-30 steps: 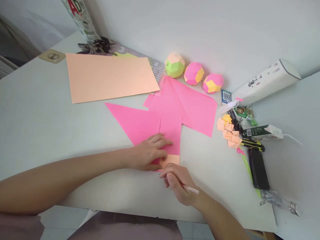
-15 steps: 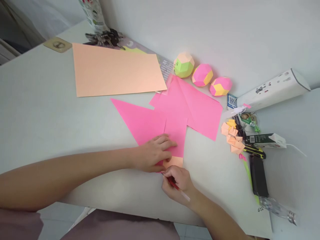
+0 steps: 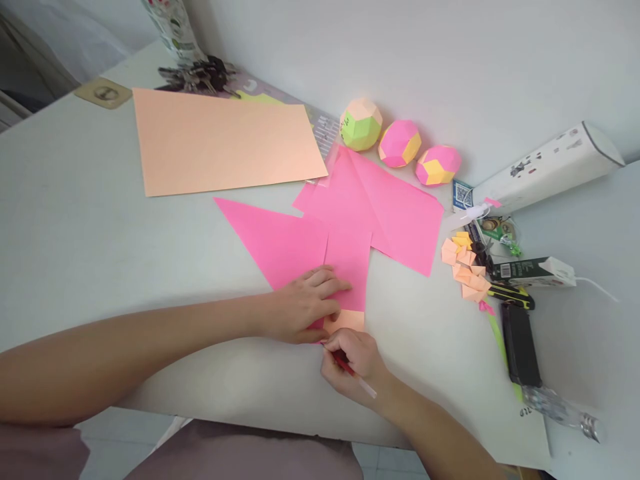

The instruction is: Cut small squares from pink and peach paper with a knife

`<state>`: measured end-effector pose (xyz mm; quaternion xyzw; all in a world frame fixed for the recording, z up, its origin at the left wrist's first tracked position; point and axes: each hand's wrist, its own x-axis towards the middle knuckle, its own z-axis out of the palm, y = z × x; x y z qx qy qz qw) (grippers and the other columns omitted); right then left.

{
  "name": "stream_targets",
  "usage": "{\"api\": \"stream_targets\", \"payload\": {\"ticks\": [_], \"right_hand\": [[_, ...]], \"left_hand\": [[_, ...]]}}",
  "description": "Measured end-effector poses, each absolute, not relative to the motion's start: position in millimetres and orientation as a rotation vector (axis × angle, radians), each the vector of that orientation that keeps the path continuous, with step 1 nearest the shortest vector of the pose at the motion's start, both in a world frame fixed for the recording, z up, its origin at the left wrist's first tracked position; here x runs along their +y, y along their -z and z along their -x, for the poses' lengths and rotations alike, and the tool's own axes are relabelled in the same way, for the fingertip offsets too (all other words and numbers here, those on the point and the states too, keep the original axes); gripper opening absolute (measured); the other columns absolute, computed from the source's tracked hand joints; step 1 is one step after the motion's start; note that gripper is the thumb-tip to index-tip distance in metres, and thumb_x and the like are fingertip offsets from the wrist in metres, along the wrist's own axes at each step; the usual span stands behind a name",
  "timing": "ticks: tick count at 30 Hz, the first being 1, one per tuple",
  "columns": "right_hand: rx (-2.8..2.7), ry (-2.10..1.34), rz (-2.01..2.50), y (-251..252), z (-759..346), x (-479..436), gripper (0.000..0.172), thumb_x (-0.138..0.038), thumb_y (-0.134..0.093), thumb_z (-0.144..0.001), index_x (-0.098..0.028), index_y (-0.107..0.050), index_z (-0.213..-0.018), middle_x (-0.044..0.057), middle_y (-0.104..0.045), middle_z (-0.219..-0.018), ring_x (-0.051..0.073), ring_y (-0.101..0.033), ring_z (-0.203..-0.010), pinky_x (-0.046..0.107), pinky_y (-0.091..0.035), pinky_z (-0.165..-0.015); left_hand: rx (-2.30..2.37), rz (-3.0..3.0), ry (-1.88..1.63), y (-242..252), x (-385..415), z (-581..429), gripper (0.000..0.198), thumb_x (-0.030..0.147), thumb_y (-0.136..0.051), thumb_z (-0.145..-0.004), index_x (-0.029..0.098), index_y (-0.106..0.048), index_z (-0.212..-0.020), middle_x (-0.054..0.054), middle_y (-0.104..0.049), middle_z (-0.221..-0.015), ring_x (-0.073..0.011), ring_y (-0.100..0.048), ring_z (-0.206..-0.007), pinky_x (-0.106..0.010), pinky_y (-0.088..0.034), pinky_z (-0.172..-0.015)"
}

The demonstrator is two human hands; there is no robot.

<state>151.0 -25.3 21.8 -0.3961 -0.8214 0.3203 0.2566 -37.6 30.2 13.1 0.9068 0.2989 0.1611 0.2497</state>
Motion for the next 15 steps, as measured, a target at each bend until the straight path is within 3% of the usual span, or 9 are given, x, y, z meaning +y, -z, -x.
{"api": "stream_targets", "payload": {"ticks": [15], "right_hand": [[-2.228,-0.919,1.061,-21.3,-151.9,-24.8,0.015,-0.009,-0.05,-0.078,-0.023,-0.049,-0.071,-0.003,-0.06,-0.062,0.011,-0.06,-0.057,0.021,-0.047,-0.052]], "left_hand": [[0.813,-2.458,-0.433,-12.2,30.4,37.4,0.02,0.037,-0.066,-0.078,0.017,-0.065,-0.081,-0.012,-0.047,-0.133,-0.0313,-0.039,-0.12,-0.05,-0.023,-0.112]]}}
